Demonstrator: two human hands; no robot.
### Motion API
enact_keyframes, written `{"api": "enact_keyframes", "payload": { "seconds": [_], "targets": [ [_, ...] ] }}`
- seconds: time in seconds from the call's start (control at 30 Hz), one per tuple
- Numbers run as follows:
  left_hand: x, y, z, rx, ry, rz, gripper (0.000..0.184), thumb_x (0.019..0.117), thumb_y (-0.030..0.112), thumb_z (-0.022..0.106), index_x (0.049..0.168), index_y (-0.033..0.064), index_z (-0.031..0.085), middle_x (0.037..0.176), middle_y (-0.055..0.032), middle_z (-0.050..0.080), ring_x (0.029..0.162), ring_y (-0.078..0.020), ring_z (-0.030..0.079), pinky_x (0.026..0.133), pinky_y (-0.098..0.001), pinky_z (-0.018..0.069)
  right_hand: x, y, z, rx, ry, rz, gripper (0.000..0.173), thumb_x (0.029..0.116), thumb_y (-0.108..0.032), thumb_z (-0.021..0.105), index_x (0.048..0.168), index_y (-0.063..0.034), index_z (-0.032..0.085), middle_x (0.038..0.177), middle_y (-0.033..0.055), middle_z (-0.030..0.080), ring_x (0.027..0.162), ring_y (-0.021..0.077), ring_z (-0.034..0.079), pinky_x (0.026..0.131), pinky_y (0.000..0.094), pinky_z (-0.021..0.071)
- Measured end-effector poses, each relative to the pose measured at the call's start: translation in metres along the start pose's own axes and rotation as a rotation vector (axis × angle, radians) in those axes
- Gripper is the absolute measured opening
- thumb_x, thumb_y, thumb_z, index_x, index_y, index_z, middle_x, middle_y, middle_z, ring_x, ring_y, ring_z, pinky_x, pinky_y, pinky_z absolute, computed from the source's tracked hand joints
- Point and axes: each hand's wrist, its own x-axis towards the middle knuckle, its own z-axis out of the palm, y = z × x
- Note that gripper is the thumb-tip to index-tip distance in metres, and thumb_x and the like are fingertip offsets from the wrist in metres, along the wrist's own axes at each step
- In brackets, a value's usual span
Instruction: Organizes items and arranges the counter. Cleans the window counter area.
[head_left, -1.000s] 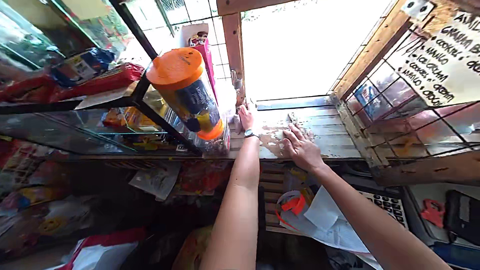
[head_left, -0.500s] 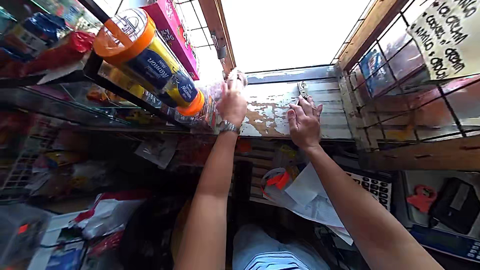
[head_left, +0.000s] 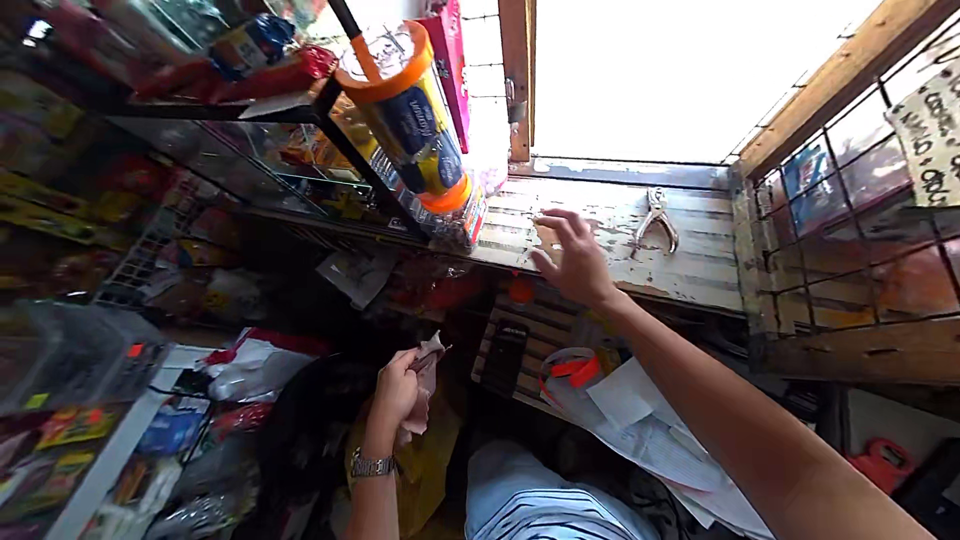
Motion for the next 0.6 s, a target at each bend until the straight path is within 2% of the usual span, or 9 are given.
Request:
{"api": "enact_keyframes", "payload": {
  "seconds": [0.03,0.13,0.2,0.23,0.3,0.37,0.47,0.53,0.6],
  "targets": [
    [-0.002,-0.008,-0.002,-0.025,0.025,-0.022,0.042,0.0984,-0.008,0.041,0.130,0.0019,0.068,0.142,-0.0151,0.061,0.133,-0.0280,0.057,0.114,-0.0456,0.0411,0.018,-0.015,0.015,0.091,-0.060,-0.002,0.069,0.0849,-0.027,0.081,0.143,-0.0066,0.051,0.149,0.0179,0.049,0.131,0.0365,0.054,0.099,0.0571,0.0510],
    [0.005,-0.020,-0.001,0.011,0.083,-0.001,0.044,0.0969,-0.008,0.042,0.130,0.0029,0.068,0.146,-0.0144,0.057,0.134,-0.0287,0.056,0.114,-0.0457,0.0430,0.064,-0.040,0.068,0.349,-0.092,0.133,0.124,0.0674,-0.041,0.093,0.161,-0.0084,0.019,0.159,0.0241,0.033,0.142,0.0410,0.041,0.111,0.0602,0.0413],
    [0.011,-0.023,-0.005,-0.050,0.059,0.054,0.045,0.0959,-0.011,0.041,0.130,0.0017,0.068,0.145,-0.0155,0.058,0.133,-0.0275,0.056,0.113,-0.0437,0.0429,0.079,-0.048,0.101,0.469,-0.023,0.249,0.146,0.0581,-0.039,0.098,0.164,-0.0120,0.002,0.164,0.0257,0.023,0.146,0.0430,0.035,0.114,0.0624,0.0364],
    [0.014,-0.025,-0.007,-0.073,0.056,0.083,0.046,0.0954,-0.011,0.041,0.129,0.0016,0.069,0.143,-0.0152,0.059,0.132,-0.0266,0.057,0.113,-0.0426,0.0434,0.083,-0.050,0.116,0.501,0.031,0.285,0.150,0.0548,-0.039,0.100,0.164,-0.0137,-0.001,0.164,0.0252,0.022,0.146,0.0431,0.035,0.113,0.0634,0.0374],
    [0.019,-0.033,-0.011,-0.073,0.054,0.120,0.046,0.0946,-0.011,0.041,0.127,0.0026,0.070,0.142,-0.0128,0.060,0.131,-0.0245,0.058,0.112,-0.0417,0.0447,0.086,-0.056,0.134,0.516,0.138,0.319,0.152,0.0506,-0.035,0.100,0.164,-0.0159,0.001,0.163,0.0233,0.025,0.144,0.0402,0.040,0.111,0.0612,0.0418],
    [0.023,-0.042,-0.014,-0.069,0.044,0.129,0.046,0.0942,-0.011,0.041,0.127,0.0032,0.070,0.144,-0.0119,0.060,0.132,-0.0238,0.058,0.112,-0.0416,0.0452,0.090,-0.057,0.139,0.503,0.204,0.333,0.148,0.0484,-0.031,0.100,0.163,-0.0117,0.008,0.161,0.0243,0.026,0.145,0.0397,0.037,0.112,0.0581,0.0405],
    [0.027,-0.052,-0.019,-0.082,0.034,0.147,0.047,0.0946,-0.011,0.041,0.128,0.0043,0.070,0.144,-0.0111,0.060,0.132,-0.0229,0.057,0.112,-0.0407,0.0453,0.096,-0.053,0.132,0.449,0.148,0.364,0.148,0.0461,-0.036,0.098,0.163,-0.0120,0.010,0.160,0.0266,0.023,0.146,0.0403,0.032,0.113,0.0538,0.0406],
    [0.032,-0.054,-0.021,-0.099,0.050,0.196,0.047,0.0933,-0.011,0.041,0.127,0.0042,0.070,0.143,-0.0110,0.061,0.131,-0.0222,0.058,0.111,-0.0400,0.0462,0.099,-0.046,0.125,0.442,0.124,0.332,0.143,0.0459,-0.040,0.097,0.161,-0.0117,0.018,0.157,0.0250,0.030,0.141,0.0374,0.039,0.110,0.0519,0.0437],
    [0.037,-0.048,-0.024,-0.135,0.081,0.283,0.047,0.0913,-0.011,0.042,0.126,0.0018,0.070,0.140,-0.0130,0.062,0.129,-0.0228,0.060,0.110,-0.0395,0.0470,0.098,-0.044,0.119,0.488,0.087,0.331,0.138,0.0472,-0.036,0.098,0.159,-0.0130,0.020,0.155,0.0192,0.036,0.138,0.0317,0.045,0.107,0.0501,0.0474]
  ]
}}
